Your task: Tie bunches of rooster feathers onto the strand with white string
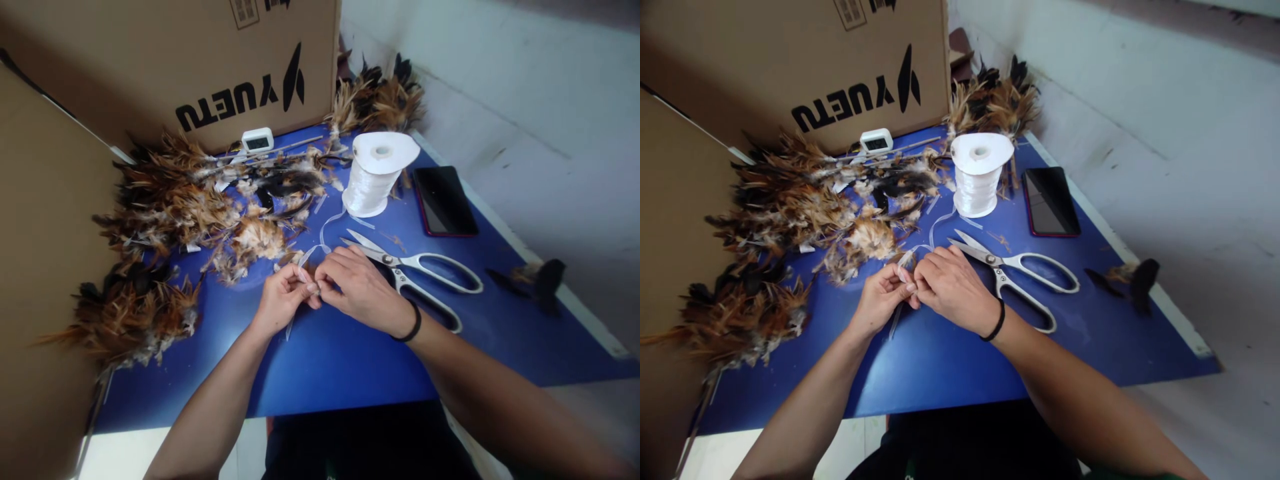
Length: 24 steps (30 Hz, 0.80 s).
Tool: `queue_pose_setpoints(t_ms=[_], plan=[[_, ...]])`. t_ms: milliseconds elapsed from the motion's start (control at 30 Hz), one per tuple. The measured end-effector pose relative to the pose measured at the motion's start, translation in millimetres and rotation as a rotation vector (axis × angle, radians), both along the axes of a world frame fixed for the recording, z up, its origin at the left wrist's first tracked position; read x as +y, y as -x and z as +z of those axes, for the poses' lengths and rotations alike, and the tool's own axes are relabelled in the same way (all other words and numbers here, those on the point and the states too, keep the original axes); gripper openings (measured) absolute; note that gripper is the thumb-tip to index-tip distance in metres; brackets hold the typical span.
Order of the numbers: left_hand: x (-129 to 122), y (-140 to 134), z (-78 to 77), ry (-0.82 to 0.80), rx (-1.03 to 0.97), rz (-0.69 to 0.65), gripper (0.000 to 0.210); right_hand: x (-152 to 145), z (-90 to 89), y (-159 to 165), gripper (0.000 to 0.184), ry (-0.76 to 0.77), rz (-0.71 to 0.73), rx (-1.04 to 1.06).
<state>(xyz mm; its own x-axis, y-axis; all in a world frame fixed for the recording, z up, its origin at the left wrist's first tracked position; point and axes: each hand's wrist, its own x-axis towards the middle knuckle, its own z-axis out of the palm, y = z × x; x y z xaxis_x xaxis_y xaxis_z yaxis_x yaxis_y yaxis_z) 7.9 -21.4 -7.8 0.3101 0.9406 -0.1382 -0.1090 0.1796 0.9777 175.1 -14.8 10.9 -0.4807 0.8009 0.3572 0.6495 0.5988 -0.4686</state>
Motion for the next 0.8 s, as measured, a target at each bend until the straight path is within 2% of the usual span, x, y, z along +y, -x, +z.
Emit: queue_pose_setpoints(t_ms=[267, 467, 800], plan=[[-1.3, 0.3, 1.7, 0.004, -0.004, 0.077, 0.030, 0.1, -3.5, 2.8, 0.019, -0.153, -0.008, -0.018], [-1.5, 1.8, 0.4, 0.115, -0.052, 0.102, 0.030, 0.1, -5.2, 2.3, 0.022, -0.308, 0.054, -0.090], [2.6, 4.4, 3.3, 0.275, -0.103, 0.122, 0.029, -1.0, 0.4, 2.7, 0.028, -0.472, 0.149, -0.218]])
